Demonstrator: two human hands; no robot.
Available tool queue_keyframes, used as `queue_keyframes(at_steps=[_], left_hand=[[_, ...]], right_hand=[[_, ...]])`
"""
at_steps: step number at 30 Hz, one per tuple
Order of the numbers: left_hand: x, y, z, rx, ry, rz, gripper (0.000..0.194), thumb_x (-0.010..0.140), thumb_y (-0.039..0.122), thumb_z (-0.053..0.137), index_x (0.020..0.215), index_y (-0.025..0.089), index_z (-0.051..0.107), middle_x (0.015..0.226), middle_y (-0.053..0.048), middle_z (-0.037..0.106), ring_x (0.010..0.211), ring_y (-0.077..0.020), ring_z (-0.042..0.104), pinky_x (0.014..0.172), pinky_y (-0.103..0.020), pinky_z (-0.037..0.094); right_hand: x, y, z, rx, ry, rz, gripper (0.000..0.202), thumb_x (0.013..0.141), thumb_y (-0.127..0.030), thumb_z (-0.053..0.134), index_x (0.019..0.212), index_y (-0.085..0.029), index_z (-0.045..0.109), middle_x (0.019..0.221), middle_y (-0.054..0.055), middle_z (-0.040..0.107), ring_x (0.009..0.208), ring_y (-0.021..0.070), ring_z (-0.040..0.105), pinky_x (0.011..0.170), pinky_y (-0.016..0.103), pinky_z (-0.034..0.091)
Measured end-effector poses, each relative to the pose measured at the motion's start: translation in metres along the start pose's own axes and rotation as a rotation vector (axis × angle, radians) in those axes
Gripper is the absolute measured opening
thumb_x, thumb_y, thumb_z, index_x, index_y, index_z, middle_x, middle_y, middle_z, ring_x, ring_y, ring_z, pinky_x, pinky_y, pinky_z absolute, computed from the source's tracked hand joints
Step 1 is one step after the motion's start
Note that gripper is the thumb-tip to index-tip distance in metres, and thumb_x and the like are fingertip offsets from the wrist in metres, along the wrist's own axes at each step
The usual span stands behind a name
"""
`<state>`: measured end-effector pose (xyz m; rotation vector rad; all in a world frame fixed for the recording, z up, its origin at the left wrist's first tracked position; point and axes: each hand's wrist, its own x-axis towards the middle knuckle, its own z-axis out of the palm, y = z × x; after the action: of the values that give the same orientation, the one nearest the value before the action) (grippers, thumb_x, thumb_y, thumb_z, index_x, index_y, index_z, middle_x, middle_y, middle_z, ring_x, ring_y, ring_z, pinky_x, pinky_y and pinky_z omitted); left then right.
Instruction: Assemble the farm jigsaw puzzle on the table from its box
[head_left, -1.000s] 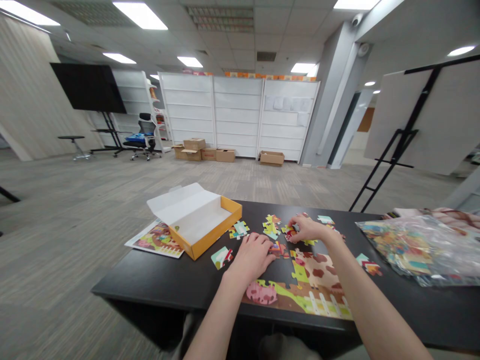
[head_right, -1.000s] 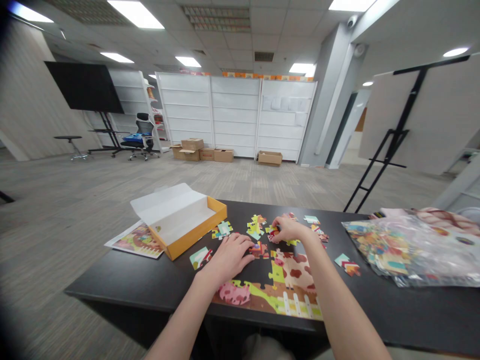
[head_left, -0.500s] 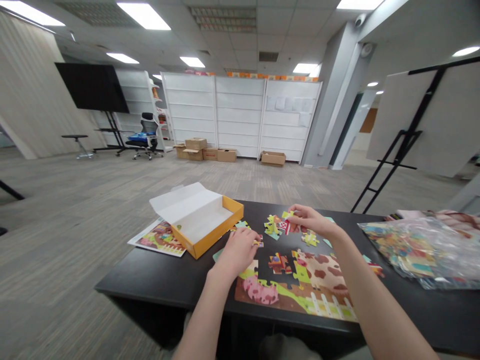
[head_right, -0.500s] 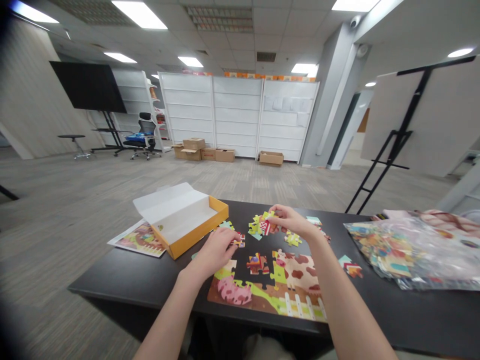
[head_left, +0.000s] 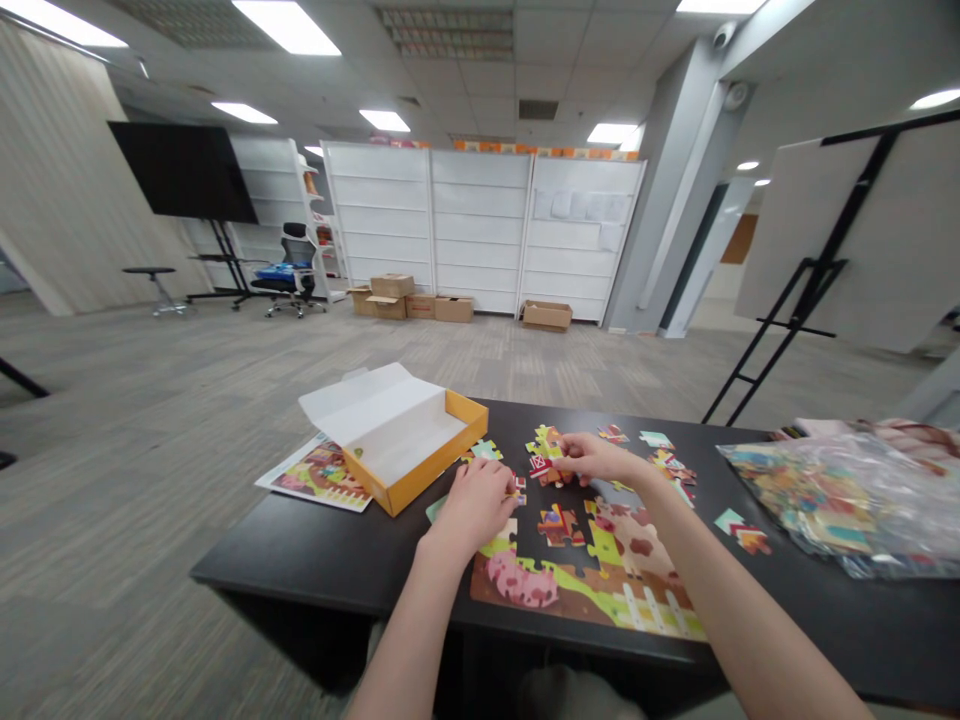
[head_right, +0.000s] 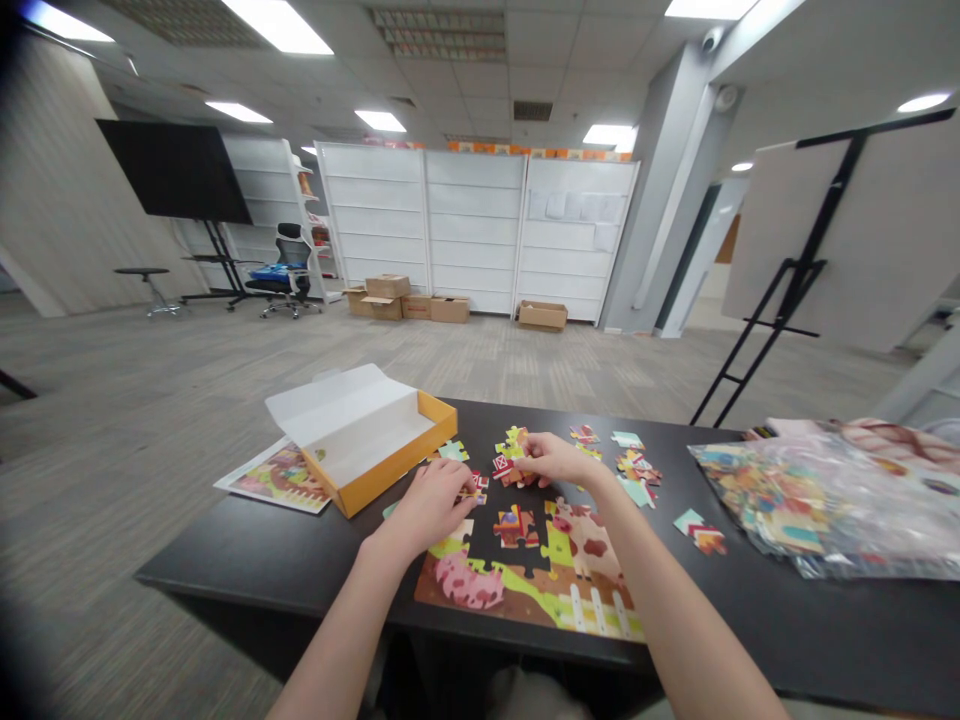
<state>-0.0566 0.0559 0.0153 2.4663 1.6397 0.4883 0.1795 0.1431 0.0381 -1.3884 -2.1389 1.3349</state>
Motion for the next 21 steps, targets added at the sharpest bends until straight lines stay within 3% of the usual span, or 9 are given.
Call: queue_keyframes(at_steps=[4,10,15,21], left_hand=[[-0.001,-0.004,0.0,-0.046,-0.001,-0.007,0.013,0.093,0.032,0.062,0.101,0.022,0.064,0.111,-0.006,0.068,0.113,-0.0275,0.058,0.098,-0.044,0.042],[-0.001,-0.002,0.002,-0.027,0.01,-0.016,0.022,0.094,0.032,0.062,0.113,0.021,0.062,0.115,-0.007,0.068,0.113,-0.028,0.059,0.099,-0.044,0.043],[0.001,0.0,0.006,0.015,0.025,-0.014,0.021,0.096,0.032,0.059,0.114,0.021,0.063,0.117,-0.008,0.066,0.113,-0.0279,0.059,0.099,-0.044,0.043],[0.004,0.0,0.009,0.006,0.03,0.034,0.021,0.097,0.028,0.057,0.116,0.023,0.067,0.117,-0.006,0.066,0.112,-0.0266,0.058,0.1,-0.043,0.044]], right_hand=[[-0.003,0.001,-0.007,-0.158,-0.009,-0.059,0.046,0.076,-0.062,0.069,0.074,-0.019,0.054,0.066,-0.001,0.062,0.057,0.0113,0.055,0.052,0.024,0.04],[-0.002,0.001,-0.001,-0.051,-0.096,-0.012,0.049,0.076,-0.067,0.067,0.075,-0.02,0.054,0.057,-0.005,0.056,0.049,0.0081,0.045,0.047,0.023,0.032],[0.001,-0.002,0.007,-0.168,-0.057,0.068,0.053,0.068,-0.066,0.074,0.089,-0.021,0.056,0.053,-0.006,0.057,0.047,0.0099,0.046,0.046,0.022,0.032],[0.003,0.0,0.006,-0.271,-0.048,0.063,0.046,0.072,-0.059,0.073,0.089,-0.021,0.054,0.057,-0.003,0.062,0.05,0.0132,0.055,0.049,0.024,0.04]])
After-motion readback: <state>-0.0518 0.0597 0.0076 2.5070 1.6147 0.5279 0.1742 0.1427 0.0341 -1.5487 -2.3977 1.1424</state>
